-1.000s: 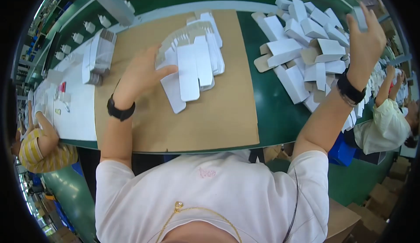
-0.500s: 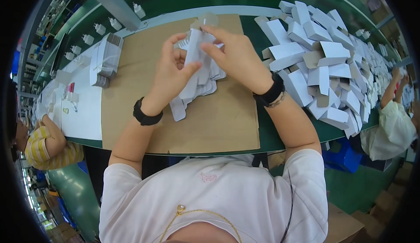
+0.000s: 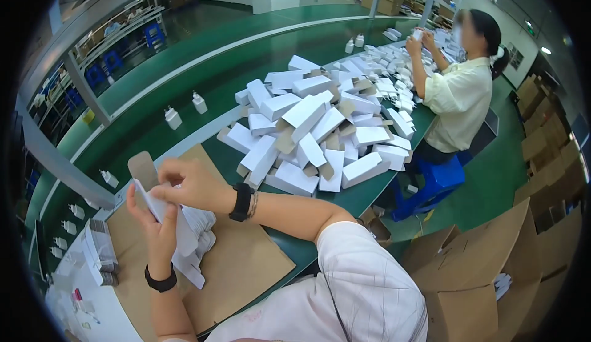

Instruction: The person picks up flat cardboard boxes from a stack, folds them by hand into a rectangular shape, and places the assembled boxes onto a pile on the table.

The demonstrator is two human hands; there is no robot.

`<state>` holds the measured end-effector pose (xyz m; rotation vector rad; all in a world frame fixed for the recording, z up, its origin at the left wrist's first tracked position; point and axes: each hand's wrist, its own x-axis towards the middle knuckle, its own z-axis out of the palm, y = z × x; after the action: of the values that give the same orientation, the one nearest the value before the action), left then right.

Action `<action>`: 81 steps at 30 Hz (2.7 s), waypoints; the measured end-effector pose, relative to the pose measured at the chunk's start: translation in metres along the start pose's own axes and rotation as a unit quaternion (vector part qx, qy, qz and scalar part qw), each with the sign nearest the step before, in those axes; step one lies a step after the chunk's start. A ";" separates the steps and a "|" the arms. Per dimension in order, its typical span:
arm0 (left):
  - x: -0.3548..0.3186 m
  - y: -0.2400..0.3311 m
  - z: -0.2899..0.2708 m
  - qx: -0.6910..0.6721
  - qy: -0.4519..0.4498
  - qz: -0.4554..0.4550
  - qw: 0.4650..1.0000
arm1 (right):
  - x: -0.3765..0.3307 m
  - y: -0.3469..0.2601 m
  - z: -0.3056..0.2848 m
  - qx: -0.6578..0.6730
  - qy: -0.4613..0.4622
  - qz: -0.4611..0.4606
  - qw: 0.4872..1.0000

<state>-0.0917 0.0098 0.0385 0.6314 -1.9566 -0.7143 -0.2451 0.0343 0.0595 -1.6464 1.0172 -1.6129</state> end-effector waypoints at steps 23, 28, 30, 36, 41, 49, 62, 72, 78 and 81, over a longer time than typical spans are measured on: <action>-0.002 0.000 -0.023 -0.150 -0.080 -0.050 0.984 | 0.010 -0.004 -0.011 0.032 -0.080 0.009 0.996; 0.000 0.000 -0.023 -0.158 -0.081 -0.065 0.982 | 0.013 0.001 -0.018 0.043 -0.118 0.006 0.992; 0.001 0.002 -0.025 -0.159 -0.085 -0.073 0.981 | 0.013 0.005 -0.021 0.048 -0.130 -0.002 0.990; -0.004 -0.002 -0.024 -0.103 -0.139 -0.095 0.980 | 0.006 0.000 -0.024 -0.017 -0.170 0.022 0.985; 0.000 -0.028 -0.048 0.269 -0.078 -0.047 0.959 | 0.013 -0.050 -0.121 -0.379 0.243 -0.170 0.877; -0.034 -0.048 -0.078 0.248 -0.222 -0.321 0.887 | 0.018 -0.013 -0.086 -0.417 0.068 -0.055 0.905; -0.048 -0.054 -0.085 -0.163 -0.126 -0.334 0.920 | -0.021 0.038 0.030 -0.214 -0.228 0.079 0.947; 0.020 -0.001 -0.049 -0.190 0.016 -0.220 0.957 | -0.019 0.010 0.026 -0.273 -0.098 -0.119 0.950; 0.023 0.011 -0.037 -0.233 0.055 -0.207 0.949 | -0.012 0.004 0.015 -0.134 -0.102 -0.031 0.985; 0.022 0.010 -0.037 -0.266 0.062 -0.209 0.939 | -0.015 0.001 0.012 -0.167 -0.102 -0.049 0.979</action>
<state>-0.0695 -0.0064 0.0733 0.7337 -1.4262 -1.3739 -0.2328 0.0457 0.0500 -2.0665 1.1606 -1.3494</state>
